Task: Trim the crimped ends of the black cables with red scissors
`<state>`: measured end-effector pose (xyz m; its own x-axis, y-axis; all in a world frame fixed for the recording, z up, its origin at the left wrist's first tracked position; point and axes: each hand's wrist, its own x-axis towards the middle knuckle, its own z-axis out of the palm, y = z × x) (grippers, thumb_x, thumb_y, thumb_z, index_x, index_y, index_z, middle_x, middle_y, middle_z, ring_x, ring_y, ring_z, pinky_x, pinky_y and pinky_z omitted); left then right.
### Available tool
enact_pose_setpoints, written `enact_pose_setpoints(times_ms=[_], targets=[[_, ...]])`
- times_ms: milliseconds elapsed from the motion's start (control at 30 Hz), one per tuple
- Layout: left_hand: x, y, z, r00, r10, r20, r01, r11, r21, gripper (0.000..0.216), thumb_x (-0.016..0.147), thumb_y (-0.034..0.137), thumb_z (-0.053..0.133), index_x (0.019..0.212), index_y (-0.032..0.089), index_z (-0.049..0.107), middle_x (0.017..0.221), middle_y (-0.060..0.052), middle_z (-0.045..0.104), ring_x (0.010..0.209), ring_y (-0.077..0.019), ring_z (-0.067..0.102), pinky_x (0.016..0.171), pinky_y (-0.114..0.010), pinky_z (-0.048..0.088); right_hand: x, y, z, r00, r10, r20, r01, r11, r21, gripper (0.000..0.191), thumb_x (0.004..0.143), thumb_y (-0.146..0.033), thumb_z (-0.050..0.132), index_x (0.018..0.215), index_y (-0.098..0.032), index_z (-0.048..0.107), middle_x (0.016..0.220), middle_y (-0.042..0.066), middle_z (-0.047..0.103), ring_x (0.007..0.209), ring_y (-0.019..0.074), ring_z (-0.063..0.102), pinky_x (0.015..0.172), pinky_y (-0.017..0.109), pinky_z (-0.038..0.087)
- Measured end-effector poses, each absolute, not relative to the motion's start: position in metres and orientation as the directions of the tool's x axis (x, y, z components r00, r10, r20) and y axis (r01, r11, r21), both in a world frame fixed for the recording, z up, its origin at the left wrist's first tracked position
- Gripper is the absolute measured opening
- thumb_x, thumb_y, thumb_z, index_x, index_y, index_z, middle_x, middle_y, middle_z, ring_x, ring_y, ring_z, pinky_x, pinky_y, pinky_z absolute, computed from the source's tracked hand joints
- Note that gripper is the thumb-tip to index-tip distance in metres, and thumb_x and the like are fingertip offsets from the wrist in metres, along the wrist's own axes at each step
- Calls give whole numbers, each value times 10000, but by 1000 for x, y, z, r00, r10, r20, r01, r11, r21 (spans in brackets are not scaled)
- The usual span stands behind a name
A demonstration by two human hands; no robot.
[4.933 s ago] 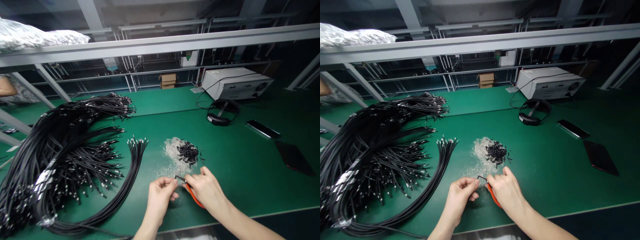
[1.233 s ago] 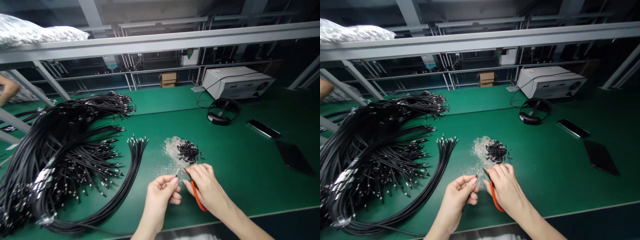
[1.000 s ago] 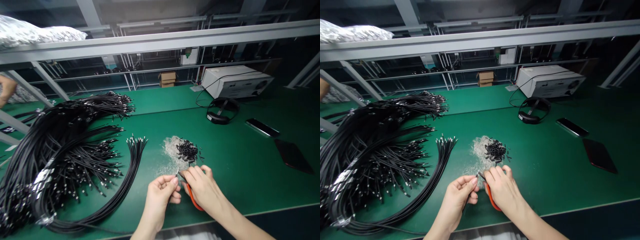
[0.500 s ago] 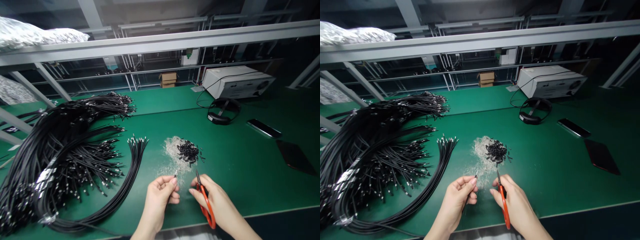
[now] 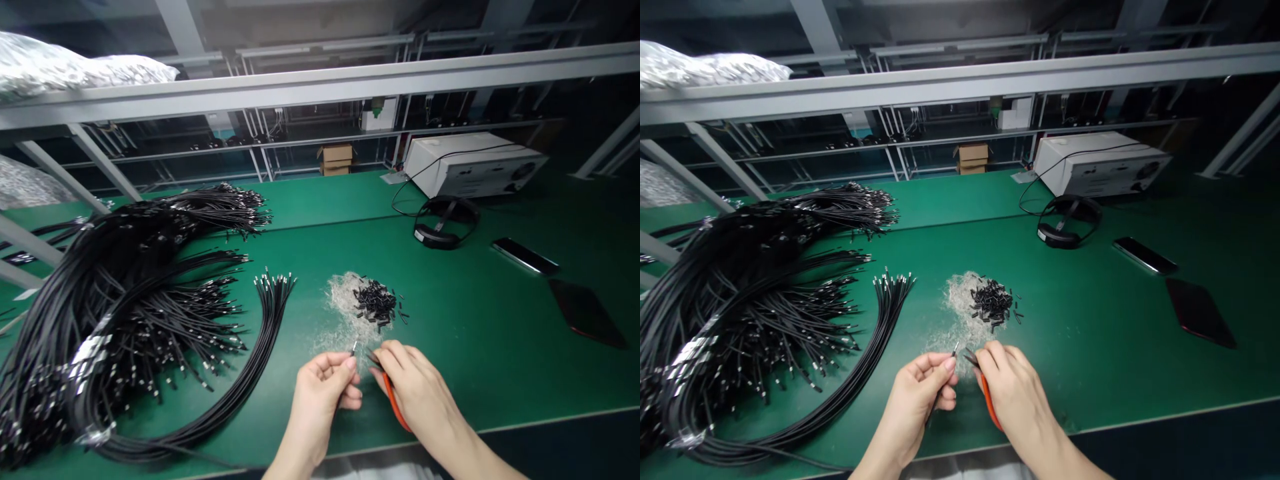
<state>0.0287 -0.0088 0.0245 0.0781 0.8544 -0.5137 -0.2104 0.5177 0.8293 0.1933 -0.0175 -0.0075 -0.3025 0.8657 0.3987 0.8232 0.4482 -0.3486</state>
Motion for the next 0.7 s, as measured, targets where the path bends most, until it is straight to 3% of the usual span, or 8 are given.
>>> enact_pose_setpoints(times_ms=[233,700], targets=[[30,-8,24,81,843,-532,-218,535,816,431,677,400,724,934,92,566,653,3,619,480,-28,548,464,-145,501,189,-10,-12,-397,838,375,870,473,-136,194,908,-83,397,840,-190,544,773,28,514,650,161,462,738,345,309],[32,-3,17,71,834,-547,-201,549,811,403,664,383,734,883,85,573,640,3,619,467,-29,546,452,-145,500,191,0,-11,-452,774,443,853,521,-41,190,892,-70,423,903,-176,580,691,4,538,573,146,448,724,335,259]])
